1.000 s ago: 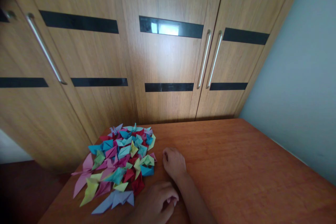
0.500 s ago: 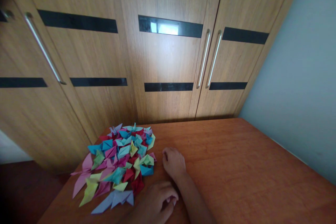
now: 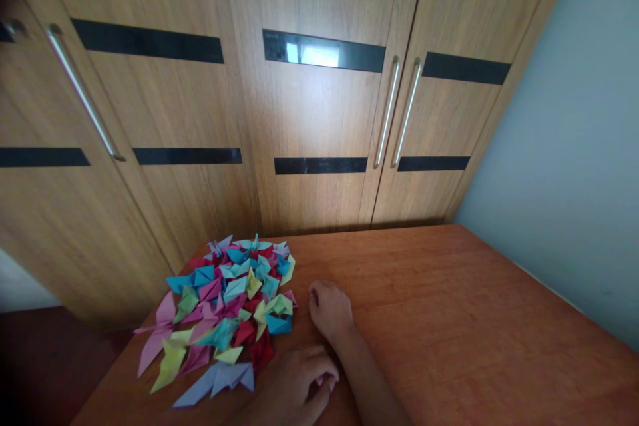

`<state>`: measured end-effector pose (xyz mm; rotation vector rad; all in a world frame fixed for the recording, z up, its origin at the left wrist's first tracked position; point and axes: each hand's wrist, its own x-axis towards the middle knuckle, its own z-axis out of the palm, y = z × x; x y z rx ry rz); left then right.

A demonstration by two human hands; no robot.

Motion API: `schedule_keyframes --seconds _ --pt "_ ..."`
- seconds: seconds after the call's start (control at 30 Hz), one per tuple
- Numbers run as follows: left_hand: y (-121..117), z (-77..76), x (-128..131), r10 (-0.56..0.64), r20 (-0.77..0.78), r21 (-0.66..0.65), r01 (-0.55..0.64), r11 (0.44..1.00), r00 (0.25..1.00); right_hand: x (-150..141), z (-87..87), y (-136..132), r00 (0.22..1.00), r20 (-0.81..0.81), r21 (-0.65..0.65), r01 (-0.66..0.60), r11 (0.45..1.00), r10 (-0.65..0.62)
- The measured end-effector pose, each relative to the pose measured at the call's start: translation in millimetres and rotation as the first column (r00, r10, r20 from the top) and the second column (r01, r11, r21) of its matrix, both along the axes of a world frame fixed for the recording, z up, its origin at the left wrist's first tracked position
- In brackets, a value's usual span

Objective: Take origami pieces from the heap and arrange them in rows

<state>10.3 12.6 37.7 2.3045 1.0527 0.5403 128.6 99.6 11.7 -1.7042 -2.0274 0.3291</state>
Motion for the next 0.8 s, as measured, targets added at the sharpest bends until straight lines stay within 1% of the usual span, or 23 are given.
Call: schedule_keyframes --seconds 0.17,0.4,0.5,0.6,0.8 --pt "0 0.8 -1 0.009 0.002 -0.009 -0.009 1.000 1.000 0 -0.4 0 1.000 0.027 -0.013 0.000 1.000 0.000" --pt "-1 5.6 -1 -0.007 0.002 -0.015 0.007 1.000 1.000 1 0.7 0 1.000 0.012 -0.009 -0.002 1.000 0.003" --pt "-1 5.6 -1 0.003 -0.001 -0.011 -0.003 1.000 1.000 0 0.4 1 1.000 0.003 -0.002 -0.010 1.000 0.010" --pt "-1 4.5 -1 0.011 -0.002 -0.006 -0.011 1.000 1.000 1 -1.7 3 1.000 -0.023 0.011 -0.003 1.000 0.004" --pt "-2 1.9 -1 0.029 -0.015 -0.006 -0.029 1.000 0.999 5 -8.8 10 0.991 -0.119 0.002 0.058 0.998 -0.057"
